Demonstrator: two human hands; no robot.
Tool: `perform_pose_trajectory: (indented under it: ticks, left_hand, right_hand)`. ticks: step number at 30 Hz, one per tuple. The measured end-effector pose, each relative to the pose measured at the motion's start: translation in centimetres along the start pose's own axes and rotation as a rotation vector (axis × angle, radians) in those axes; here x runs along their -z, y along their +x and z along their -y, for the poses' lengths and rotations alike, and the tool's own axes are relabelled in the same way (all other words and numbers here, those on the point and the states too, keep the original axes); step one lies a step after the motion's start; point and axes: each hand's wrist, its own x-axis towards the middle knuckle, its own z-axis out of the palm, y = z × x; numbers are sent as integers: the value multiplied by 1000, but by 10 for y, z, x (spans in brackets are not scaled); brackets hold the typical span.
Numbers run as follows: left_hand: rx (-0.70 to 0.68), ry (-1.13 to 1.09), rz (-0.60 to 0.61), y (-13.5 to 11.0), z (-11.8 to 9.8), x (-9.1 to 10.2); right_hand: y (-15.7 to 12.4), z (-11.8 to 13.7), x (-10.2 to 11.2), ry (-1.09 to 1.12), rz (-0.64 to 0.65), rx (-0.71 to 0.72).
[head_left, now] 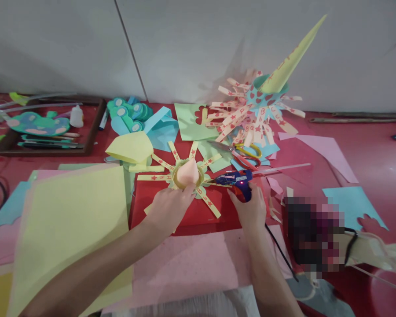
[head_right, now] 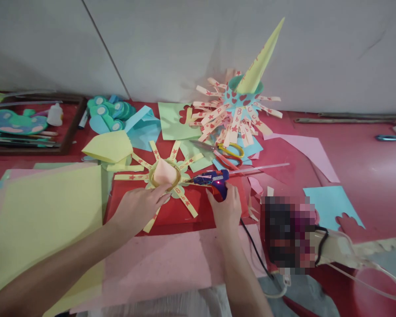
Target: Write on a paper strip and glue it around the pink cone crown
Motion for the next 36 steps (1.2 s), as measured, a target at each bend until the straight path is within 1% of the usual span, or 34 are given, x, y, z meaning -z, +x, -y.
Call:
perform_pose_trajectory:
  ticks: [2, 3, 6, 8, 10, 13, 18, 22, 25, 27, 31, 33, 36]
  left_hand:
    - [-14, 123, -1, 1, 2, 11]
    - [-16, 152, -36, 1, 3, 17]
    - [8, 131, -225, 2, 8, 30]
    - [8, 76, -351, 3, 11, 34]
    - [-17, 28, -443, 4, 14, 37]
    - [-50, 24, -497, 6, 16, 38]
    - [-47, 70, -509, 8, 18, 38]
    - [-124, 87, -482, 7, 13, 36]
    - [-179, 89, -385, 6, 7, 28]
    - [-175, 67, -280, 5, 3, 19]
    - [-120, 43, -68, 3, -2, 0]
    - [-102, 42, -18, 2, -3, -7]
    - [-103, 48, -9, 2, -4, -11]
  right_hand:
    - [1, -1, 0, 14, -6, -2]
    - [1, -1, 1, 21, -6, -6]
    - [2, -1, 1, 36, 7, -24]
    - [3, -1, 2, 44, 16, -32]
    - [3, 0, 3, 52, 15, -34]
    - [3, 0, 3, 59, 9, -24]
    - [3, 0, 3, 57, 1, -20]
    - [3, -1, 2, 50, 13, -23]
    - [3, -1, 2, 51, 9, -20]
    - [3, -1, 3, 51, 7, -19]
    - [2, 1, 4, 56, 18, -22]
    - [2, 2, 4, 57, 21, -25]
    - [2, 3, 5, 57, 33, -38]
